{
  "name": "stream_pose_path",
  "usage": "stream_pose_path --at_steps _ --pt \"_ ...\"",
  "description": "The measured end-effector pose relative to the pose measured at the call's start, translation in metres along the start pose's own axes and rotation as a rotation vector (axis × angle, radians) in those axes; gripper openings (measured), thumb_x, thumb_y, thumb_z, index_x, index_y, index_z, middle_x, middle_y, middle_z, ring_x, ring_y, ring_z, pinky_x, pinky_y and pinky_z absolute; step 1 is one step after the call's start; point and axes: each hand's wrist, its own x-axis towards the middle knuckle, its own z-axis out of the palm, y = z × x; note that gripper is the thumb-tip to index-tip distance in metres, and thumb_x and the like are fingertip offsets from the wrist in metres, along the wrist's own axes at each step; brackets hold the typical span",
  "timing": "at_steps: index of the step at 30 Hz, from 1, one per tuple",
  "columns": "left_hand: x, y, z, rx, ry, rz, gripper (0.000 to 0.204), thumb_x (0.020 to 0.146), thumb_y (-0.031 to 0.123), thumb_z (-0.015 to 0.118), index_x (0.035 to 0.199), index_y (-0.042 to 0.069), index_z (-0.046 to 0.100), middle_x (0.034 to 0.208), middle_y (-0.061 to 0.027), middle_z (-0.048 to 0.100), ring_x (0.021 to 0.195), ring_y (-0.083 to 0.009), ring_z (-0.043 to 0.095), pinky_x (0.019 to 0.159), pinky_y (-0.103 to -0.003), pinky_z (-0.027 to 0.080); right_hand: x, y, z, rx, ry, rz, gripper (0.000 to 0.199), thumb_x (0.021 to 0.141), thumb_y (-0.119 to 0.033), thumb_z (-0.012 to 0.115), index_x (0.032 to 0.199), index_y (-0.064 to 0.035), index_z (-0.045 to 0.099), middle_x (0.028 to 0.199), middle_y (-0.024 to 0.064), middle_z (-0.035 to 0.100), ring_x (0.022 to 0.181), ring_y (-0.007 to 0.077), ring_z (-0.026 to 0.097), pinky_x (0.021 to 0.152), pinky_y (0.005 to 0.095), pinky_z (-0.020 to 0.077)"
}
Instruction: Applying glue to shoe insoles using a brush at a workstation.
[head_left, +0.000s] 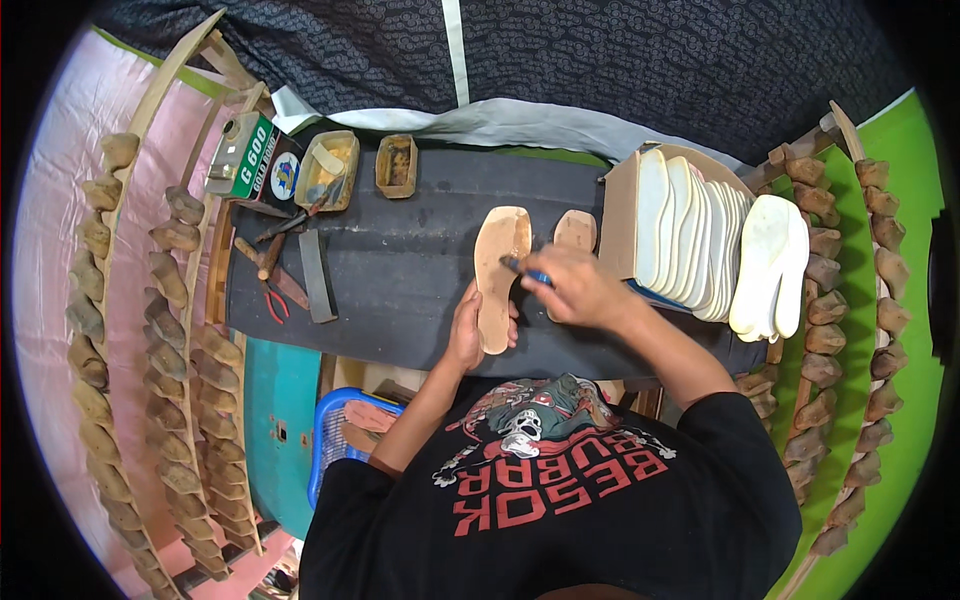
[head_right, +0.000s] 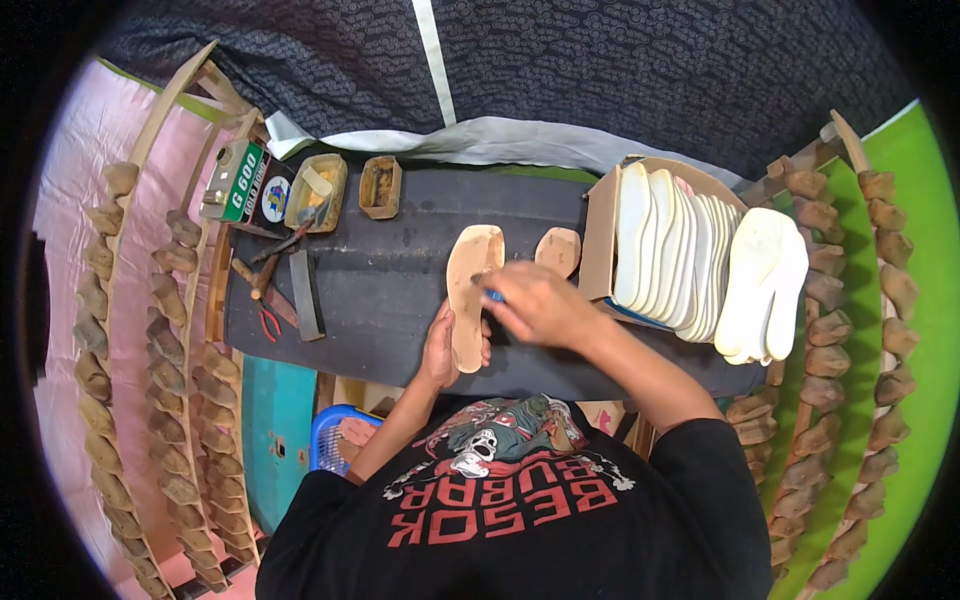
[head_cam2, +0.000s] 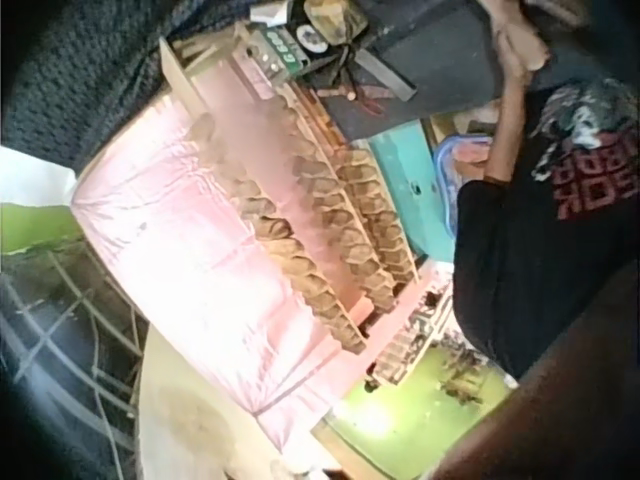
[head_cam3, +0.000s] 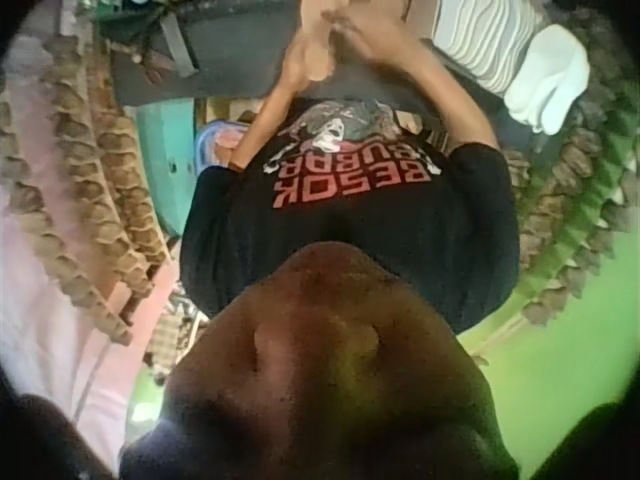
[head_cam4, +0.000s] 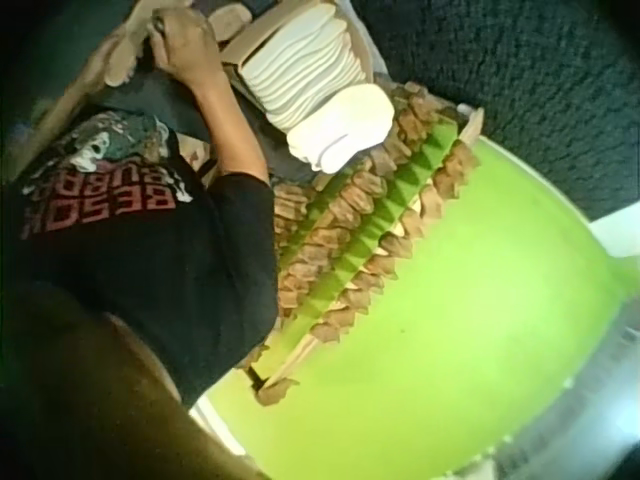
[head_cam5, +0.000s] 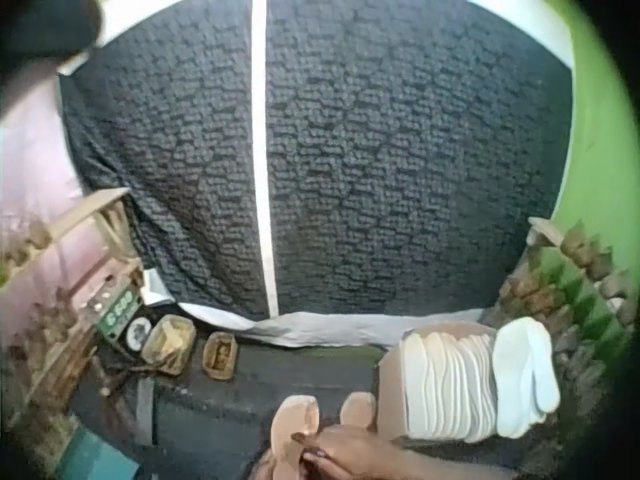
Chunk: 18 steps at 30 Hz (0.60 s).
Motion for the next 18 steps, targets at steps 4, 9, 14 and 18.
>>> stream_pose_path --at_steps 4,9,14,18 --pt "0.005 0.002 -0.004 -0.03 0.02 0.004 0.052 0.107 0.039 0.036 0.149 0.008 0.035 0.105 -0.0157 0.062 0.07 -0.027 0.069 0.055 -0.04 0.064 -0.003 -0.012 0.005 0.079 -0.001 -0.023 0.019 0.093 -0.014 0.07 0.106 -0.0009 0.064 0.093 0.0168 0.069 0.087 0.0353 0.068 0.08 0.0434 0.0542" --pt "0.005 0.004 -0.006 -0.035 -0.021 -0.031 0.053 0.107 0.038 0.036 0.151 0.009 0.035 0.102 -0.0151 0.061 0.071 -0.0262 0.07 0.055 -0.04 0.063 0.014 0.028 -0.006 -0.031 0.289 0.029 0.017 0.094 -0.012 0.069 0.106 -0.0006 0.064 0.092 0.0172 0.069 0.083 0.0361 0.068 0.076 0.0433 0.0543" --pt "0.004 0.004 -0.005 0.021 -0.052 -0.054 0.057 0.106 0.038 0.034 0.156 0.01 0.029 0.106 -0.0155 0.062 0.073 -0.0259 0.07 0.057 -0.04 0.063 0.015 0.015 0.0 -0.061 0.189 0.022 0.021 0.093 -0.013 0.07 0.108 0.0002 0.064 0.09 0.0175 0.068 0.082 0.036 0.068 0.074 0.0436 0.0538" --pt "0.004 0.011 -0.002 -0.035 0.042 -0.01 0.062 0.106 0.045 0.032 0.159 0.014 0.027 0.113 -0.0153 0.063 0.078 -0.0263 0.07 0.062 -0.04 0.064 -0.004 -0.026 0.023 0.008 -0.069 -0.03 0.02 0.092 -0.016 0.07 0.104 -0.0015 0.063 0.084 0.0155 0.065 0.08 0.034 0.066 0.074 0.0427 0.0526"
